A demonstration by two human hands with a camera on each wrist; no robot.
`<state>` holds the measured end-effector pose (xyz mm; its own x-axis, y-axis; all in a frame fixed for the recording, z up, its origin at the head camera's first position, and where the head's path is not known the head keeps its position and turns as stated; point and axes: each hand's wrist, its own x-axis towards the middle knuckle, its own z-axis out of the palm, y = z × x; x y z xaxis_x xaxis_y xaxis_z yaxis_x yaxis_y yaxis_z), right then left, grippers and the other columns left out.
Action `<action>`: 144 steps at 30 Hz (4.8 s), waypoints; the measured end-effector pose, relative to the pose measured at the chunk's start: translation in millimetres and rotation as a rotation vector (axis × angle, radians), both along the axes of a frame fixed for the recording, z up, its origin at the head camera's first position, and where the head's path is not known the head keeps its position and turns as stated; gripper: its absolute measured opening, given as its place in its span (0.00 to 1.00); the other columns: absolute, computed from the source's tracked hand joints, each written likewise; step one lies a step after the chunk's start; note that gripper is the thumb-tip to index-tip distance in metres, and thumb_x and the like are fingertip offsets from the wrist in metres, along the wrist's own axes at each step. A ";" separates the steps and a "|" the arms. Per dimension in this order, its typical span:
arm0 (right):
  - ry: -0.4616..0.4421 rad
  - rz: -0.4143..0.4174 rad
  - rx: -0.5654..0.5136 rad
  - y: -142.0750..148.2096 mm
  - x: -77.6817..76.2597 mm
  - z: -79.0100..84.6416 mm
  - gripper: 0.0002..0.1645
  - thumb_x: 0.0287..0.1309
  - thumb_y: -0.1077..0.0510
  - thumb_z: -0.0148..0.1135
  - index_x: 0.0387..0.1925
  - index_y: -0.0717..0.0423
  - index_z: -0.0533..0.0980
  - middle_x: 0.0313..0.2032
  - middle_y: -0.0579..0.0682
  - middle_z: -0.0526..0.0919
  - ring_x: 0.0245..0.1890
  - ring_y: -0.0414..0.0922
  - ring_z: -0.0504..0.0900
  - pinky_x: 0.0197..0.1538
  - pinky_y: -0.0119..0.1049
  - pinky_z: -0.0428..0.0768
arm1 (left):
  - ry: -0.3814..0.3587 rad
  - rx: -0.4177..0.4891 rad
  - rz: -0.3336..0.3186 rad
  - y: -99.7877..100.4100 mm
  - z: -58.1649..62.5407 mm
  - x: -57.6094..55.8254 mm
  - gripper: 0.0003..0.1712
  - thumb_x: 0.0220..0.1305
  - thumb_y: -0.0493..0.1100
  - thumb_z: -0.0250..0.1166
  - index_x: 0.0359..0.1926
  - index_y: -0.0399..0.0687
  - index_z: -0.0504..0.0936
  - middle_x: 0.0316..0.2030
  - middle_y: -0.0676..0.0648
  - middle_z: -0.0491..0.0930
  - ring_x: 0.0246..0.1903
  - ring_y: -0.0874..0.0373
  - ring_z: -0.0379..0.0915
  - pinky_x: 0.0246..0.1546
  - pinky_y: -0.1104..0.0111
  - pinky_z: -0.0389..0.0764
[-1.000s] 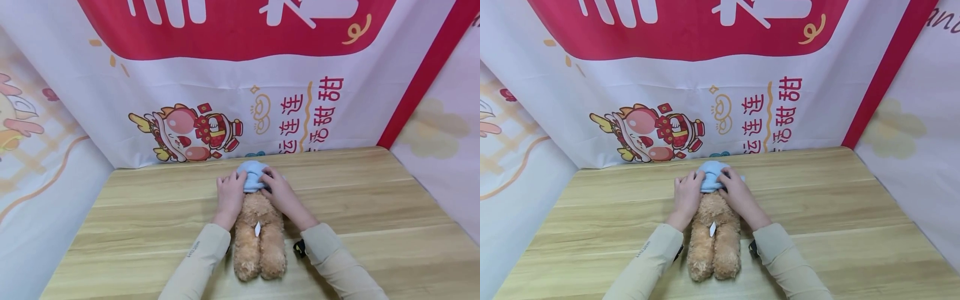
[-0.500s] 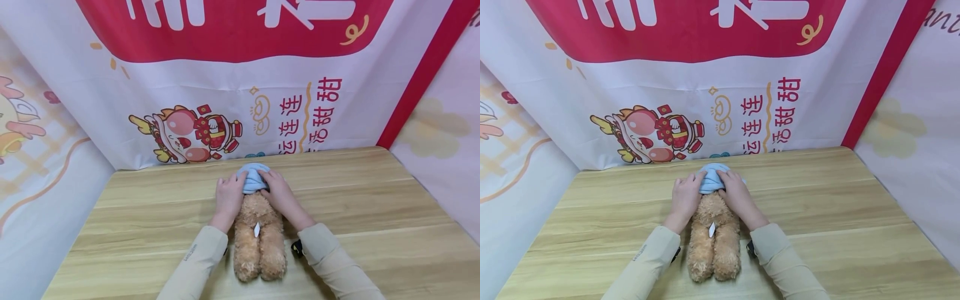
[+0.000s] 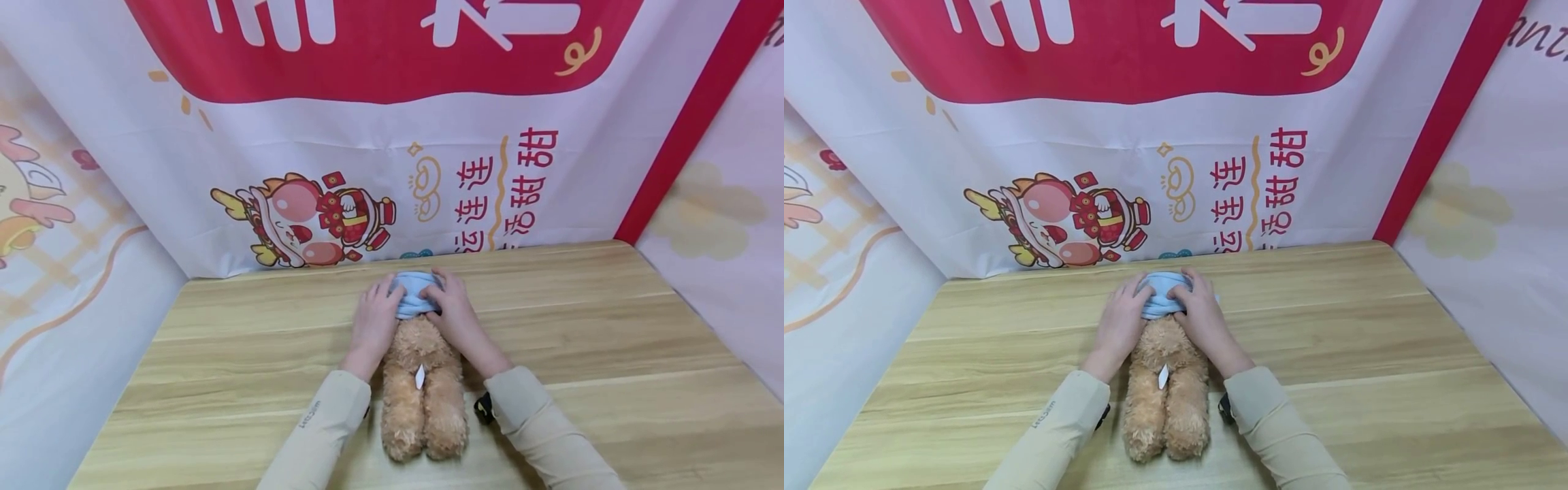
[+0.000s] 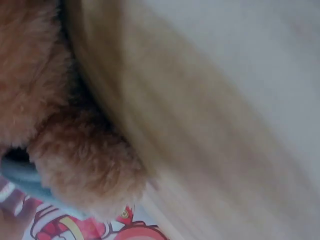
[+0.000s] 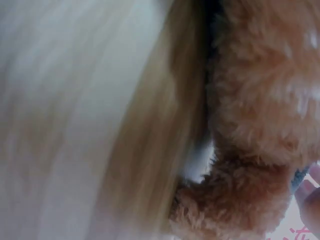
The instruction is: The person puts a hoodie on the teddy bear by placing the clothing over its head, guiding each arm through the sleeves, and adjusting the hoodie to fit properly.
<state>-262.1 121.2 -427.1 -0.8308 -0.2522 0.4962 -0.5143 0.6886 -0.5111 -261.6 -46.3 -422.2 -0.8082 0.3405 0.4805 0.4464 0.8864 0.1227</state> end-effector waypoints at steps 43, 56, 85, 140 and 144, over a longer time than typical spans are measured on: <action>-0.165 0.107 0.068 15.8 -3.7 5.8 0.33 0.47 0.70 0.66 0.59 0.61 0.70 0.56 0.62 0.74 0.58 0.61 0.69 0.61 0.57 0.71 | -0.234 -0.011 -0.142 -14.4 11.8 -14.9 0.25 0.57 0.49 0.68 0.54 0.49 0.74 0.51 0.46 0.77 0.50 0.51 0.77 0.53 0.55 0.76; -0.160 0.209 0.015 21.7 -3.0 5.8 0.22 0.47 0.75 0.60 0.46 0.62 0.77 0.53 0.63 0.73 0.58 0.64 0.69 0.60 0.61 0.71 | -0.058 -0.040 -0.036 -3.6 4.9 -2.4 0.20 0.51 0.51 0.72 0.42 0.52 0.74 0.38 0.50 0.81 0.36 0.51 0.81 0.35 0.62 0.75; -0.282 0.226 0.345 -7.0 -43.8 56.4 0.15 0.65 0.62 0.55 0.50 0.52 0.81 0.50 0.53 0.84 0.53 0.51 0.80 0.59 0.44 0.77 | -0.109 0.224 -0.153 -5.7 -1.2 2.9 0.17 0.62 0.41 0.64 0.53 0.49 0.79 0.49 0.43 0.75 0.45 0.47 0.78 0.45 0.56 0.81; 0.116 -0.151 0.209 25.6 5.8 18.3 0.08 0.53 0.67 0.64 0.37 0.64 0.77 0.37 0.59 0.82 0.39 0.54 0.83 0.42 0.46 0.82 | -0.335 0.239 -0.206 -4.4 12.6 15.0 0.43 0.58 0.78 0.44 0.56 0.52 0.78 0.58 0.46 0.74 0.57 0.47 0.72 0.57 0.53 0.75; 0.172 -0.208 0.250 30.7 -0.2 11.1 0.06 0.51 0.65 0.68 0.32 0.61 0.78 0.33 0.55 0.82 0.36 0.52 0.83 0.38 0.44 0.82 | -0.302 0.177 -0.231 -4.0 8.1 15.1 0.42 0.55 0.76 0.51 0.58 0.53 0.77 0.62 0.45 0.70 0.60 0.44 0.69 0.59 0.49 0.72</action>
<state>-262.2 151.9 -416.0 -0.7869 -0.2176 0.5774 -0.4136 0.8804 -0.2319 -246.4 -50.3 -414.1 -0.8337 0.4630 0.3010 0.5518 0.7206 0.4199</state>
